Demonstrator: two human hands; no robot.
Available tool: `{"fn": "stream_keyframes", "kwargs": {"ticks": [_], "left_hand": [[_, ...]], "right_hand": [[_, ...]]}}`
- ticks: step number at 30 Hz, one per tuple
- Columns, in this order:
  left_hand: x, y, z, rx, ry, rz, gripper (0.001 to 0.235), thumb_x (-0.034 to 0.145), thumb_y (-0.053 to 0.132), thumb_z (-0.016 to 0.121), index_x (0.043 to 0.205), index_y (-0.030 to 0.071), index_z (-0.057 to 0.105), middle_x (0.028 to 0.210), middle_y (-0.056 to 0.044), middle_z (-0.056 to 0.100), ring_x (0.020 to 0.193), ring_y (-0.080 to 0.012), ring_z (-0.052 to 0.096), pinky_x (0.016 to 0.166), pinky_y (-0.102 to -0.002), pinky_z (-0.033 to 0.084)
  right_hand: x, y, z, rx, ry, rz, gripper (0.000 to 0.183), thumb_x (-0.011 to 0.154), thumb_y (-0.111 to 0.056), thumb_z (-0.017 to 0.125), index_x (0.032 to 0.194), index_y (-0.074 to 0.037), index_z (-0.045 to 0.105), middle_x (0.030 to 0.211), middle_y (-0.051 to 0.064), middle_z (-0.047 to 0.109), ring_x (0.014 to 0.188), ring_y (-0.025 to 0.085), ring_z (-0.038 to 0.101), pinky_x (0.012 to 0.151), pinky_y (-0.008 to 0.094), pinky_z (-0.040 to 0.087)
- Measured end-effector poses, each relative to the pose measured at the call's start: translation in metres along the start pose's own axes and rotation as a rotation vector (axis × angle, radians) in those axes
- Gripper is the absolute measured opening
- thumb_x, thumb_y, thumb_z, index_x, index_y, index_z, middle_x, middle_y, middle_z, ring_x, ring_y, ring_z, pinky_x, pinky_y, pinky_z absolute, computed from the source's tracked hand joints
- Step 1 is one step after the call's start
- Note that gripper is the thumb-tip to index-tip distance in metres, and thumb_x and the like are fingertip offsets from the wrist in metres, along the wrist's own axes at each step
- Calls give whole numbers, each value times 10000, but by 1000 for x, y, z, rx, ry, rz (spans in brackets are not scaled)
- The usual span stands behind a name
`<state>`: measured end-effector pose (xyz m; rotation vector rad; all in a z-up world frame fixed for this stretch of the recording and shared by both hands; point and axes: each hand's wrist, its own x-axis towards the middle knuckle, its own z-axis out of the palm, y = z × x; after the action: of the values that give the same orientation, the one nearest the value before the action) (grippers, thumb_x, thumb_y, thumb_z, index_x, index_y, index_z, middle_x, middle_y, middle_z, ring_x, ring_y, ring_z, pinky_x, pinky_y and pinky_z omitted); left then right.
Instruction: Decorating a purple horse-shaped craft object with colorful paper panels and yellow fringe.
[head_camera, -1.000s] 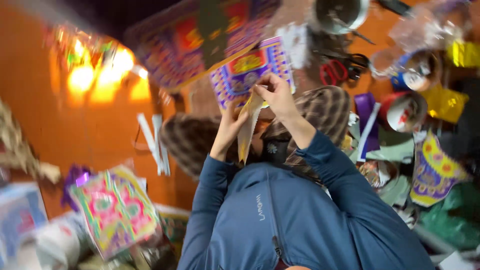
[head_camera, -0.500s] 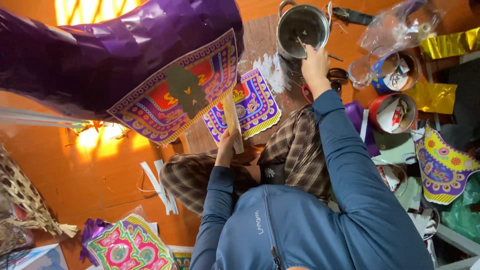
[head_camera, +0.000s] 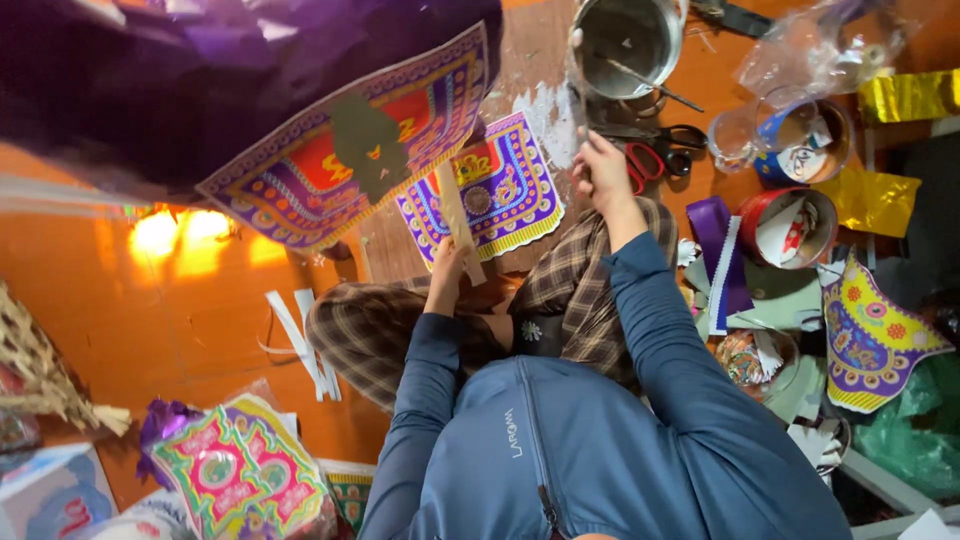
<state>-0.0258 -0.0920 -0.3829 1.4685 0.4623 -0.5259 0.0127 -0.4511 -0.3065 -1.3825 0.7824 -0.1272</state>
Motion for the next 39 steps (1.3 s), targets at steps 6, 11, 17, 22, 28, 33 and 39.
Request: {"fn": "stream_keyframes", "kwargs": {"ticks": [6, 11, 17, 22, 28, 33, 39], "left_hand": [[11, -31, -7, -40, 0, 61, 510, 824, 3, 767, 1320, 82, 679, 1105, -66, 712, 966, -184, 684, 854, -325, 590], [27, -45, -3, 62, 54, 89, 402, 883, 168, 750, 1278, 99, 726, 1121, -185, 750, 1014, -305, 725, 888, -466, 602], [-4, -11, 13, 133, 84, 34, 413, 889, 282, 761, 1275, 136, 733, 1121, -187, 785, 1046, -346, 768, 881, -480, 629], [-10, -3, 13, 105, 100, 21, 442, 865, 297, 787, 1265, 119, 732, 1112, -192, 776, 1059, -354, 764, 918, -489, 620], [-4, -13, 8, 173, 103, 34, 491, 777, 260, 852, 1211, 72, 725, 1068, -208, 771, 1063, -386, 762, 957, -511, 598], [16, -36, 8, 256, 126, 38, 458, 730, 264, 873, 1136, 106, 733, 1025, -171, 782, 1052, -371, 777, 928, -514, 595], [13, -33, 1, 280, 135, 16, 473, 682, 226, 871, 1126, 105, 760, 1029, -160, 784, 1077, -386, 771, 933, -490, 596]], "right_hand": [[4, -8, -11, 139, -41, 195, 250, 1089, -257, 554, 1149, -169, 779, 714, 43, 623, 523, 95, 579, 366, 163, 385], [-102, -61, 2, -47, -152, 43, 286, 1193, -176, 368, 1286, -175, 638, 717, 145, 681, 427, 152, 593, 290, 207, 311], [-149, -9, 33, -417, -334, -4, 257, 1086, -137, 630, 1327, -110, 714, 767, 134, 731, 497, 132, 651, 328, 219, 422], [-139, -20, 84, -1034, -405, -340, 363, 1060, -224, 668, 1395, -339, 749, 928, 111, 793, 916, 357, 766, 817, 506, 601], [-117, 1, 137, -1200, -430, -415, 379, 1125, -222, 522, 1421, -246, 757, 1222, 98, 813, 1114, 368, 773, 961, 495, 625], [-120, -8, 161, -1317, -481, -473, 388, 1158, -208, 490, 1455, -218, 741, 1176, 122, 824, 1038, 345, 803, 880, 478, 659], [-134, -24, 157, -1143, -510, -435, 373, 1142, -152, 513, 1431, -114, 745, 1241, 203, 794, 1132, 455, 757, 998, 569, 603]]}}
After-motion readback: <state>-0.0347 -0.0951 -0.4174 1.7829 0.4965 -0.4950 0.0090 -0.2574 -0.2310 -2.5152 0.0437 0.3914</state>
